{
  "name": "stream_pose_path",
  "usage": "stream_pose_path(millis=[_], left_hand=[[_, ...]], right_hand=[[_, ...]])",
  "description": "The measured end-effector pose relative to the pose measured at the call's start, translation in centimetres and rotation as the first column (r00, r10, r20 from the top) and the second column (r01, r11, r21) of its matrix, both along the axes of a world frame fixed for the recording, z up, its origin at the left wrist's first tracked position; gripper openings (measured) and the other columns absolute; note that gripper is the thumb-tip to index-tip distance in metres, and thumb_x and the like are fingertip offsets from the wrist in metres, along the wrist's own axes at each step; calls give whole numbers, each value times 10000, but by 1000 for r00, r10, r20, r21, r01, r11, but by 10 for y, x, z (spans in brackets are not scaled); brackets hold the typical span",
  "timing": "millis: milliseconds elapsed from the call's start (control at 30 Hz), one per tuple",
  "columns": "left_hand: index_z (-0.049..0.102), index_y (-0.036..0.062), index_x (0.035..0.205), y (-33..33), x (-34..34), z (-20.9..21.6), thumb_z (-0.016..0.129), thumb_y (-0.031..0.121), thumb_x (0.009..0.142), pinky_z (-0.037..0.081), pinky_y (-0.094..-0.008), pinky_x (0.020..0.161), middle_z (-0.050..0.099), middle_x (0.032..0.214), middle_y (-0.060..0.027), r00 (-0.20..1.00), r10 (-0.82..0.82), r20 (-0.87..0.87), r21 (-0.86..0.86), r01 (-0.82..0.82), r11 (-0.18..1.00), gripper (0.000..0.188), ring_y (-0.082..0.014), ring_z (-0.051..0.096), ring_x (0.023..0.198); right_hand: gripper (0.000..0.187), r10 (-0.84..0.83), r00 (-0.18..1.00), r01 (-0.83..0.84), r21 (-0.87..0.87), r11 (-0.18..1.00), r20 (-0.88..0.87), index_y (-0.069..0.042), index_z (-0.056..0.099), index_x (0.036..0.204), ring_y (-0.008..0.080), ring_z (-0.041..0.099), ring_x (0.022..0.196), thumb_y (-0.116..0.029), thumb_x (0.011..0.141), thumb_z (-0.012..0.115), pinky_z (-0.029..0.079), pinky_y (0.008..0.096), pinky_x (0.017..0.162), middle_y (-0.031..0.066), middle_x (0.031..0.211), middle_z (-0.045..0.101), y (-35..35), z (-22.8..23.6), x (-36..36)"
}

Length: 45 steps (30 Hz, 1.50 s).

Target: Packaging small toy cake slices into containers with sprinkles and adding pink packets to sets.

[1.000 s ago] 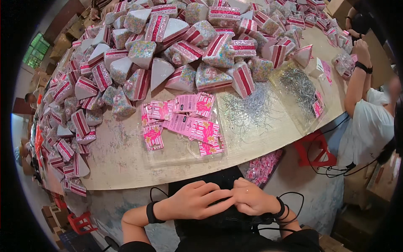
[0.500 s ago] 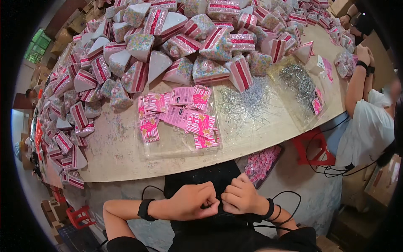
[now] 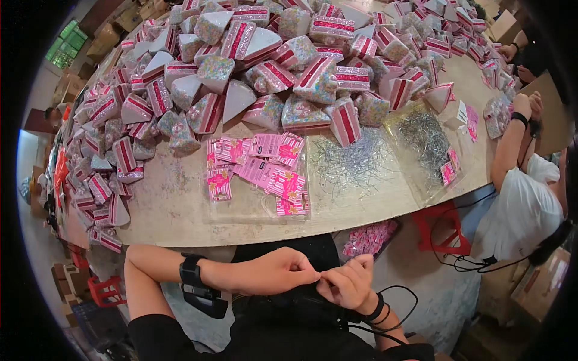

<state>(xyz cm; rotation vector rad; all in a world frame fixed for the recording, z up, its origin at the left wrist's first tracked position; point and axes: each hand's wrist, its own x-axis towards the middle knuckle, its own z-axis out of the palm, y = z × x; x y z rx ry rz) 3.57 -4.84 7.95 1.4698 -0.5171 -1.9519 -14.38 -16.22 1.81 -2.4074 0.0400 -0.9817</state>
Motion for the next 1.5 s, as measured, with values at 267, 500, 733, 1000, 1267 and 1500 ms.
stream_pose_path(millis=[267,500,733,1000,1267,1500], left_hand=[[656,-16,898,-71,64,50,571,407,965,500,-433,604,630,704,-123,157,-301,940,118,681,723,437,-310,611,619],[435,77,1334,-140,138,17,578,530,917,520,-469,720,586,1000,-226,-223,401,889,-303,371,878,631,-395,629,907],[392,52,1392,-159,146,1,627,449,917,520,-464,765,575,1031,-272,-167,340,925,-263,361,895,662,-426,630,918],[401,-11,1367,-66,84,70,706,302,860,449,-447,888,529,1149,-232,496,626,601,-763,124,634,669,-396,519,1066],[407,-16,1371,5,35,13,848,159,630,402,-414,906,519,1210,-174,334,771,543,-840,187,510,880,-322,471,997],[423,-14,1350,24,35,-6,853,159,612,397,-397,882,519,1201,-150,337,824,456,-885,75,460,872,-299,462,987]], right_hand=[[328,-186,982,185,-37,982,-36,-100,581,915,182,469,543,0,634,716,318,360,659,-17,683,527,-28,7,-1],[317,-254,965,251,-50,967,-68,-80,561,921,212,481,565,19,653,699,345,361,675,7,677,493,-46,-10,-11],[292,-222,975,223,-23,975,14,-53,575,911,233,483,623,43,652,670,378,366,666,53,726,523,-43,3,11],[222,-274,946,183,417,890,171,-2,588,855,253,616,754,107,662,589,485,302,685,176,891,627,-53,60,46],[254,-2,979,-80,390,917,205,-7,595,844,312,685,895,126,629,611,526,325,687,120,749,639,-18,89,82],[267,72,995,-93,336,937,76,-15,602,845,295,678,881,98,613,672,518,324,636,149,843,682,2,92,88]])
